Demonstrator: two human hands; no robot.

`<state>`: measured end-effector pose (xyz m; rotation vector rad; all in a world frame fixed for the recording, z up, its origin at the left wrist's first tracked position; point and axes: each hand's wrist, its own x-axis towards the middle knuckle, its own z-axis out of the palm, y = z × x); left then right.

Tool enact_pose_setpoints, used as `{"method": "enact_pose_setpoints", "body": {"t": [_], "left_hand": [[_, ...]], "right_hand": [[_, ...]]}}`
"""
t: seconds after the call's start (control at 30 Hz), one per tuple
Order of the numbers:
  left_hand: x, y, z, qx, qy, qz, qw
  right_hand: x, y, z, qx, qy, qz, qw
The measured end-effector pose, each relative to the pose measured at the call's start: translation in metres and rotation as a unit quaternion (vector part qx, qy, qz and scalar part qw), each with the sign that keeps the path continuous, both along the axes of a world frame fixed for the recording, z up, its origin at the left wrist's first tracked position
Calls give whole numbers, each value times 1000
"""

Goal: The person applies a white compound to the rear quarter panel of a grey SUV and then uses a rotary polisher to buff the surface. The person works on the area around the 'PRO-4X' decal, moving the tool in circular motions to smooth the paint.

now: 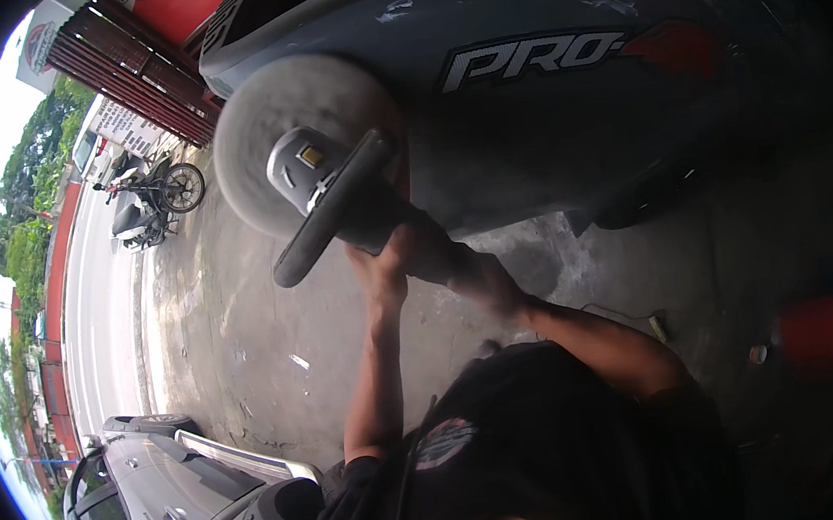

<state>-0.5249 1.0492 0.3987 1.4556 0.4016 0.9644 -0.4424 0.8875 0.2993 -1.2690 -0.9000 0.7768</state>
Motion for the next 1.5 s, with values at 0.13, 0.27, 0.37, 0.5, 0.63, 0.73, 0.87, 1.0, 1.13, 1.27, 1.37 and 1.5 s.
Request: {"method": "enact_pose_setpoints", "body": {"t": [0.13,0.27,0.37,0.5,0.63,0.73,0.87,1.0,1.13,1.27,1.37,1.5], "left_hand": [[-15,49,32,5,-67,-27,997],[-16,57,16,40,-52,-35,997],[-2,15,0,43,-2,-4,999],[7,-50,-27,-28,96,-98,990],[9,-61,-37,-38,114,-115,986],[3,-44,-36,-22,70,-39,997],[-6,-10,-32,-54,-40,11,998],[-8,-20,-7,-97,-53,-8,994],[4,-58,-30,-121,-12,-28,992],[21,-107,-38,-94,30,-46,994],[25,-112,-38,-111,17,-53,992],[20,-74,-47,-63,14,26,998]], "right_hand": [[-7,60,53,52,-8,37,998],[-6,61,51,46,-6,39,998],[-1,19,12,37,18,15,999],[6,-54,-54,-8,21,-20,1000],[5,-67,-59,10,1,-40,999],[7,-50,-30,-13,-28,-16,999],[15,-16,44,-92,-48,65,992],[13,-18,70,-99,-73,41,992],[27,-71,59,-101,-94,20,990],[37,-125,43,-142,-67,-3,988],[41,-135,42,-158,-62,-6,985],[43,-85,38,-97,-99,2,990]]}}
